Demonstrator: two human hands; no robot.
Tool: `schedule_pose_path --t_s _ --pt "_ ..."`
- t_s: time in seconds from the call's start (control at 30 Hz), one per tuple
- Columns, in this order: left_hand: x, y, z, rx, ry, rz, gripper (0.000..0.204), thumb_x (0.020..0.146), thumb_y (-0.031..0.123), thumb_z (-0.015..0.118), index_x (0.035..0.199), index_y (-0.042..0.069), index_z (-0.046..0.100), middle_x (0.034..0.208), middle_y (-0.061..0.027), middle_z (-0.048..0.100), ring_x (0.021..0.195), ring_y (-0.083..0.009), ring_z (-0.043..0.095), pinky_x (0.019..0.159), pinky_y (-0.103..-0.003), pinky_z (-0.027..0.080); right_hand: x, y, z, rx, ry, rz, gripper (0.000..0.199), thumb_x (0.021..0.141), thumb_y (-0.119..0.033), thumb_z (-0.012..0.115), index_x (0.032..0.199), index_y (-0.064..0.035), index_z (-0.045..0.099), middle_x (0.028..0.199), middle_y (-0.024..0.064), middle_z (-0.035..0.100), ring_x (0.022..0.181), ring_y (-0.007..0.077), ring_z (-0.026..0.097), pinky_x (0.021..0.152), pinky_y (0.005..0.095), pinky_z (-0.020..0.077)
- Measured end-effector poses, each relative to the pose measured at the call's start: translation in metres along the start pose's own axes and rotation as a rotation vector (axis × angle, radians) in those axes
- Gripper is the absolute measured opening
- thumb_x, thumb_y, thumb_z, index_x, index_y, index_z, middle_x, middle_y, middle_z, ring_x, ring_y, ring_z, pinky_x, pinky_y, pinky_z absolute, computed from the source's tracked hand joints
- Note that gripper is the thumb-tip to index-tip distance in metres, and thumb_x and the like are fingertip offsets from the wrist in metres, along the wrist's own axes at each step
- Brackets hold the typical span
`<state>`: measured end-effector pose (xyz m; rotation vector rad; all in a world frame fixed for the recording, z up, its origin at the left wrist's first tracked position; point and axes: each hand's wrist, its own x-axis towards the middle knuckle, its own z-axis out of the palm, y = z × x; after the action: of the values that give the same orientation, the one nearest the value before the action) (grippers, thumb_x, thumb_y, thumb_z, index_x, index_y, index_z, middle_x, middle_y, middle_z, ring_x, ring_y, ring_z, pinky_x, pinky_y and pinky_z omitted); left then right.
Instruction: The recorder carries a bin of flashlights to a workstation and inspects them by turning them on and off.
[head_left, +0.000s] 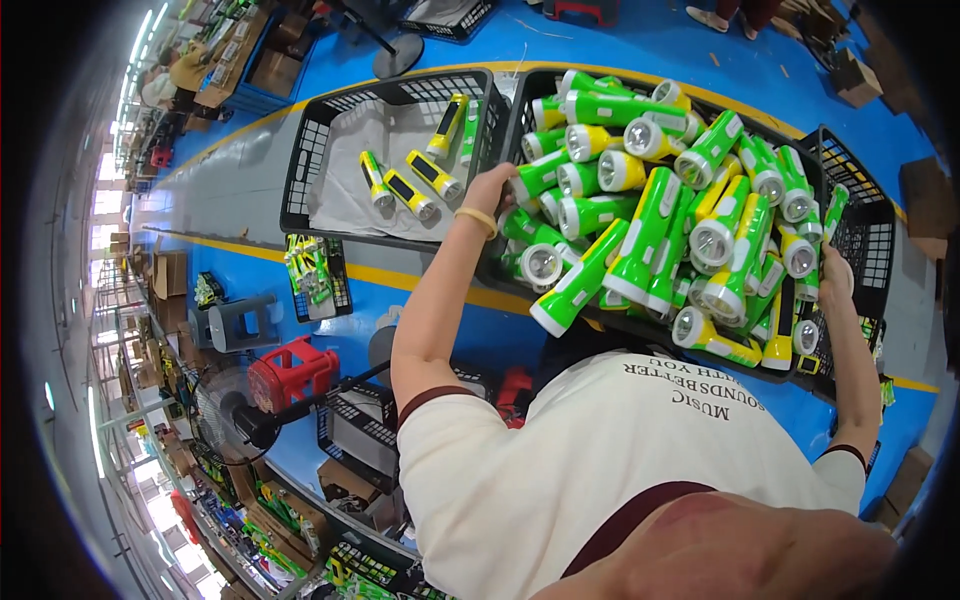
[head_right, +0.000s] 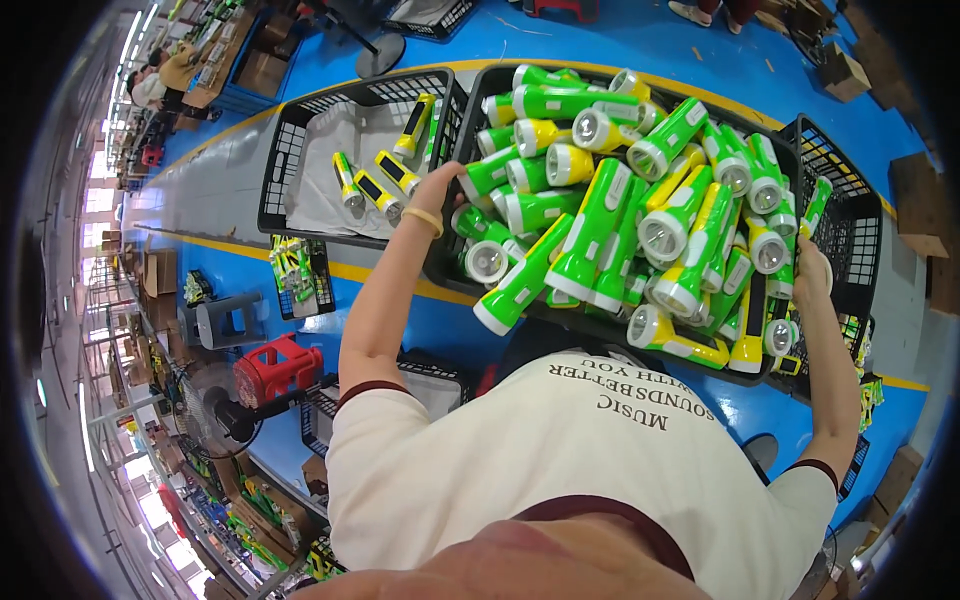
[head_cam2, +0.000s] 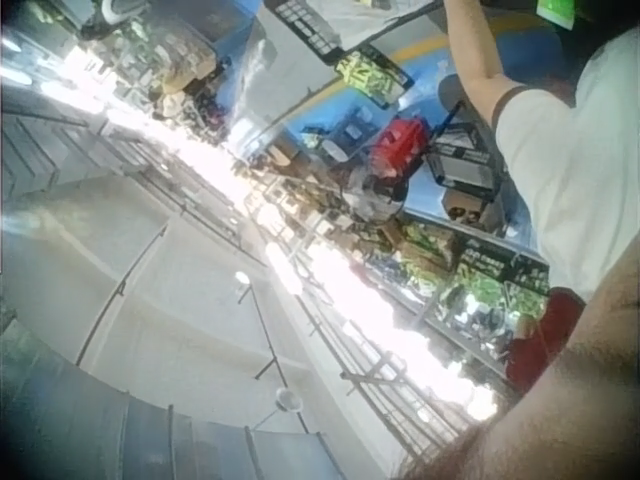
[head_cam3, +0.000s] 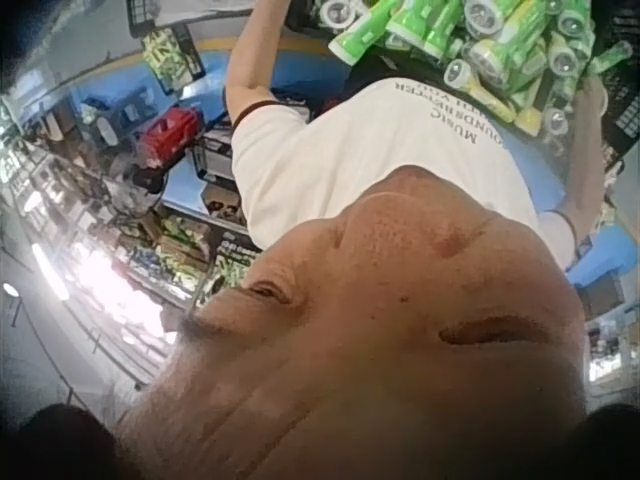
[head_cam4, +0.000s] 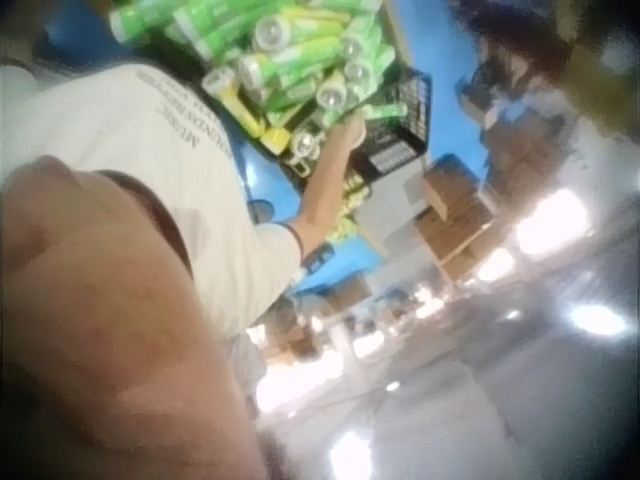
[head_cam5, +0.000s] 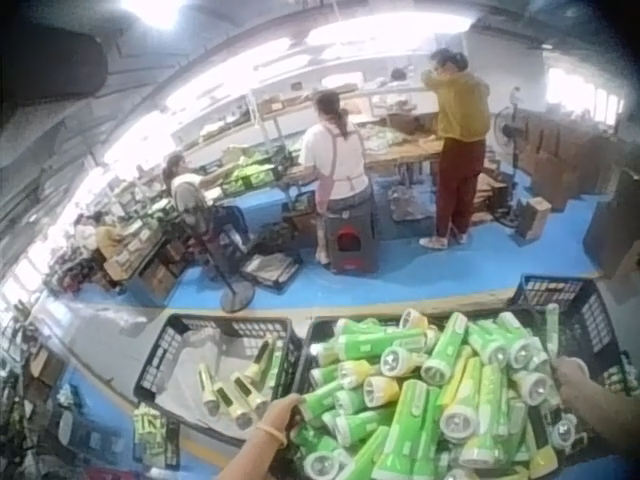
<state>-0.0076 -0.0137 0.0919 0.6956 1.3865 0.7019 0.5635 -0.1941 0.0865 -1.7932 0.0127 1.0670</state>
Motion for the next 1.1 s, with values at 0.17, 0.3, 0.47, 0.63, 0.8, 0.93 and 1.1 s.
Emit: schedule_pose_path --t_s 0.17,0.3,0.47,0.63,0.8,0.93,1.1 --pt "0.003 -0.016 -0.01 0.001 0.112 -0.058 0.023 0.071 0.027 0.059 0.066 0.005 0.055 0.058 -0.0006 0.048 0.047 -0.0102 0.043 0.045 -0.022 0.035 0.038 0.01 0.011 -0.052 -0.022 0.046 0.031 0.086 -0.028 0.054 0.104 -0.002 0.053 0.094 0.0089 0.058 0.082 0.0209 0.056 0.072 0.0345 0.0461" --pt "0.006 -0.024 -0.009 -0.003 0.157 -0.055 0.024 0.071 0.028 0.06 0.065 0.005 0.055 0.059 0.0001 0.047 0.048 -0.0097 0.043 0.045 -0.022 0.036 0.064 0.028 0.011 -0.09 -0.011 0.021 0.029 0.087 -0.028 0.052 0.103 -0.0032 0.053 0.099 0.0077 0.057 0.089 0.0205 0.053 0.079 0.0345 0.0419" --pt "0.029 -0.049 -0.023 0.101 0.125 0.073 0.03 0.073 0.029 0.056 0.059 0.002 0.054 0.054 -0.0019 0.046 0.045 -0.011 0.043 0.044 -0.025 0.034 0.083 0.036 0.026 -0.12 -0.107 -0.143 0.026 0.09 -0.026 0.048 0.106 -0.0042 0.048 0.095 0.0064 0.053 0.085 0.0175 0.051 0.078 0.033 0.0418" --pt "0.036 -0.063 -0.023 0.279 0.149 0.124 0.056 0.072 0.045 0.052 0.082 -0.01 0.057 0.07 -0.0168 0.058 0.063 -0.0251 0.059 0.06 -0.033 0.046 0.078 0.037 0.039 -0.097 -0.039 -0.045 0.03 0.091 -0.027 0.046 0.111 -0.0042 0.046 0.105 0.0092 0.053 0.093 0.0213 0.052 0.082 0.0343 0.0431" --pt "0.027 -0.071 -0.016 0.507 0.249 0.077 0.069 0.068 0.052 0.05 0.094 -0.011 0.057 0.098 -0.0315 0.056 0.098 -0.0412 0.053 0.084 -0.042 0.041 0.081 0.042 0.025 -0.061 -0.102 0.072 0.032 0.09 -0.028 0.047 0.111 -0.0035 0.051 0.109 0.0108 0.056 0.092 0.024 0.056 0.08 0.0362 0.0457" --pt "0.021 -0.061 -0.02 0.407 0.146 0.084 0.07 0.067 0.052 0.052 0.091 -0.013 0.058 0.099 -0.0318 0.055 0.095 -0.0413 0.054 0.083 -0.042 0.042 0.061 0.044 0.035 -0.143 0.013 0.046 0.034 0.089 -0.028 0.047 0.113 -0.0036 0.05 0.107 0.0109 0.057 0.094 0.0247 0.057 0.079 0.0365 0.0468" --pt "0.042 -0.058 -0.014 0.436 0.182 0.166 0.069 0.065 0.052 0.054 0.09 -0.012 0.059 0.097 -0.03 0.057 0.094 -0.041 0.055 0.083 -0.041 0.043 0.082 0.032 0.02 -0.065 -0.06 0.003 0.033 0.09 -0.026 0.048 0.113 -0.0026 0.048 0.103 0.0113 0.059 0.09 0.0242 0.059 0.075 0.0371 0.0486"
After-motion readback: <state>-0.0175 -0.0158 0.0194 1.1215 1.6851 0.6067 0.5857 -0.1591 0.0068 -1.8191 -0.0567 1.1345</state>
